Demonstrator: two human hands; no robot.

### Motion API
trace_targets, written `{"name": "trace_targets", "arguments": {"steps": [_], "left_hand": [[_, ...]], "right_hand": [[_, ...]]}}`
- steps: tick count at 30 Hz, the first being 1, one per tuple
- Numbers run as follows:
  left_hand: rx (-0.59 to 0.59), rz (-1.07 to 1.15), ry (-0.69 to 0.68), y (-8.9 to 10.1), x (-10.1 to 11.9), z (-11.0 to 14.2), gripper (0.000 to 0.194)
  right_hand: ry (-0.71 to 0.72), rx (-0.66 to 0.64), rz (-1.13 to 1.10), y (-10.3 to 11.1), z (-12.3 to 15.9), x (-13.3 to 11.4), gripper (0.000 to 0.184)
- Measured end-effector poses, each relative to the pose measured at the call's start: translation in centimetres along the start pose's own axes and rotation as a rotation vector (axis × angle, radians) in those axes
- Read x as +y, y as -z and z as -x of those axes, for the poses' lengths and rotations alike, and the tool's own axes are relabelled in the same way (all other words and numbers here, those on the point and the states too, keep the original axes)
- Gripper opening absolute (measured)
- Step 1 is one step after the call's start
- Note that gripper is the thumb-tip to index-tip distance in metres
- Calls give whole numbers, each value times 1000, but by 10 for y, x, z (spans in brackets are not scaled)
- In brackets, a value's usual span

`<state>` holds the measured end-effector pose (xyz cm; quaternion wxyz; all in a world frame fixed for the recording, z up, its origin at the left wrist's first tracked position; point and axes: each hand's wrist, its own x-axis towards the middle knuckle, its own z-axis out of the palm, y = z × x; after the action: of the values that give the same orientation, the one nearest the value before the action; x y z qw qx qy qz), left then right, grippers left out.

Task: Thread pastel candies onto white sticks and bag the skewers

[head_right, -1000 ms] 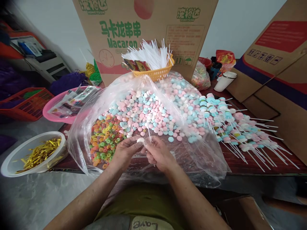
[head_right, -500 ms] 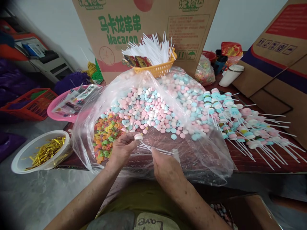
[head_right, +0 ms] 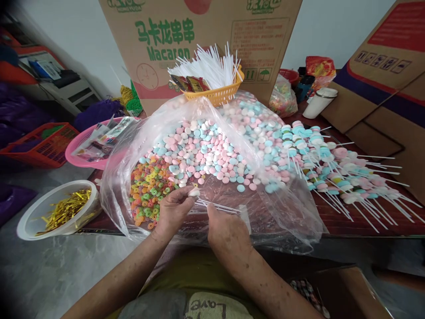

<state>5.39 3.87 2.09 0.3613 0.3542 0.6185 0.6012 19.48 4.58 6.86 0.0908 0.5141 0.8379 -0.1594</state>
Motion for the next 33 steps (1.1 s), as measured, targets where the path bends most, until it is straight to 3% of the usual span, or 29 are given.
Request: {"name": "trace_targets", "arguments": {"steps": [3, 6, 8, 11, 13, 15, 17, 20, 23, 26, 29, 31, 33], "left_hand": [[70, -21, -29, -7, -7, 5, 21], [80, -10, 39, -21, -19, 16, 20], [-6, 3, 87, -28, -26, 22, 20], [-244, -64, 43, -24, -26, 25, 23], [-325, -227, -22, -10, -18, 17, 34], [-265, -441, -44, 5, -9, 0, 46], [-174, -616, -21, 14, -5, -22, 35], [-156, -653, -2, 12, -9, -52, 13], [-165, -590, 19, 9, -15, -62, 11], [-185, -484, 48, 20, -12, -51, 8], [-239, -118, 220, 32, -7, -33, 23], [-218, 148, 350, 33, -5, -25, 27], [-164, 248, 400, 30, -5, -21, 29]], "right_hand": [[-15, 39, 48, -8, 0, -3, 38], [-38, 70, 104, -16, -3, -4, 37], [-42, 102, 81, -21, -9, 1, 32], [5, 157, -101, -31, -23, 20, 23], [57, 181, -208, -39, -30, 36, 25], [88, 199, -295, -47, -34, 48, 29], [101, 212, -399, -55, -34, 53, 31], [115, 231, -485, -60, -32, 50, 30], [97, 256, -424, -59, -29, 43, 28], [134, 261, -399, -54, -26, 38, 30], [214, 252, -378, -52, -25, 33, 29], [245, 253, -347, -53, -24, 30, 29], [250, 261, -321, -54, -23, 29, 28]]}}
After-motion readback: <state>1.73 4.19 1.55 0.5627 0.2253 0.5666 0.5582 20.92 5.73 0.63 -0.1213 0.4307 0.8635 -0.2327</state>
